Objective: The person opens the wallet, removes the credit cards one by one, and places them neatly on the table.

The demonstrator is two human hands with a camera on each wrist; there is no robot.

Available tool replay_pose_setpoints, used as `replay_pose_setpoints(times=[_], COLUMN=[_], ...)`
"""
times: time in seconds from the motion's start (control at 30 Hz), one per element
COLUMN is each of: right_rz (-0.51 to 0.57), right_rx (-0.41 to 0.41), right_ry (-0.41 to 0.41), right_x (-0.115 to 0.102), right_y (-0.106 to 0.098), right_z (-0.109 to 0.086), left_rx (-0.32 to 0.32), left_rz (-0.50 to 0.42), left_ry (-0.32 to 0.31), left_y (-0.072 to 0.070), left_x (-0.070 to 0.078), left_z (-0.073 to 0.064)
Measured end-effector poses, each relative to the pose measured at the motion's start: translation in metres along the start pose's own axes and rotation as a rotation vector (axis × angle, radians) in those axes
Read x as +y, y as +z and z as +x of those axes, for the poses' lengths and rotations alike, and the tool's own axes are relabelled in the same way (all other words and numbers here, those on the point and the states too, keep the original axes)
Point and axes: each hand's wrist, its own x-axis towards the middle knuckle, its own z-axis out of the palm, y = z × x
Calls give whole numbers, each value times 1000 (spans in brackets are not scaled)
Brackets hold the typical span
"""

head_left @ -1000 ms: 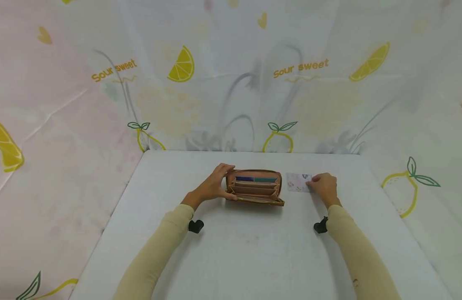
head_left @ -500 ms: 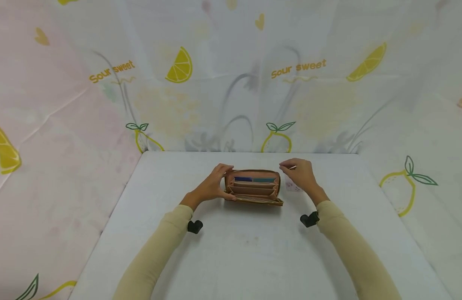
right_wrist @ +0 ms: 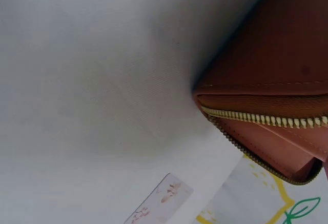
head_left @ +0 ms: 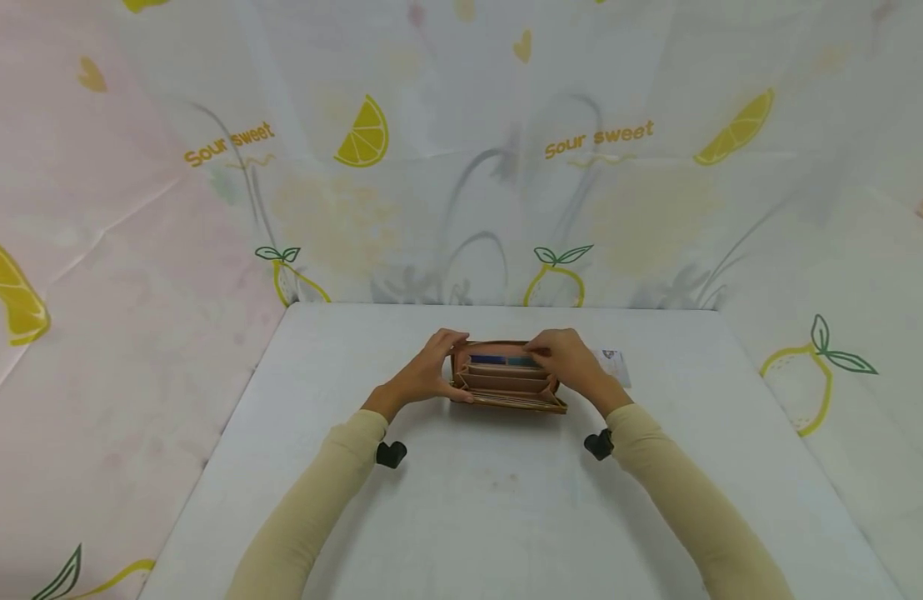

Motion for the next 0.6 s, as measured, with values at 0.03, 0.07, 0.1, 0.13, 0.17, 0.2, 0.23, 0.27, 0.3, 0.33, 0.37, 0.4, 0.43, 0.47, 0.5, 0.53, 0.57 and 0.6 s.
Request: replay_pose_setpoints(times=[0.03,0.07,0.1,0.13,0.17,0.2,0.23,0.27,0.3,0.33,0.37,0.4,0.43,0.47,0.5,0.53,0.57,0.6], right_rz=[-24,-45,-67,-93,-117,-136,-153,-164,-173,-185,-193,-196,-196,-199,-202,-208,-212,-215], right_rx=[-25,-52,-74,-95,-113,-126,-133,-140,-143,-146,-148,-151,-155,-160,-164,-170,-178,-185], right_ry=[5,13,18,22,23,17,18,17,7,-7,-16,-25,-30,-35,-45,-50,-51,-54], right_x=[-1,-2,-3,-3,-4,-4,-5,-5,-6,-6,-6,-6,-7,-8,-8,-9,-10,-11], right_y=[1,2,2,3,4,4,4,4,5,5,5,4,4,3,3,3,2,2], right_z=[0,1,1,2,2,2,3,3,4,5,5,6,7,8,9,9,10,11], left_rx=[1,3,4,5,5,6,7,9,8,7,6,4,2,0,-3,-4,-5,-5], left_rz=[2,5,7,9,10,11,10,10,10,10,12,14,14,16,18,21,22,24], left_ry=[-1,0,2,6,8,13,16,21,22,22,19,14,9,7,3,3,3,4], left_y=[0,1,1,1,2,2,2,2,2,2,2,1,1,1,1,1,1,1], left_x=[0,-1,-1,-2,-2,-2,-2,-2,-2,-2,-2,-1,-1,-1,-1,-1,-1,-1], left_z=[0,0,0,0,0,0,-1,0,0,0,0,0,0,0,0,1,1,1])
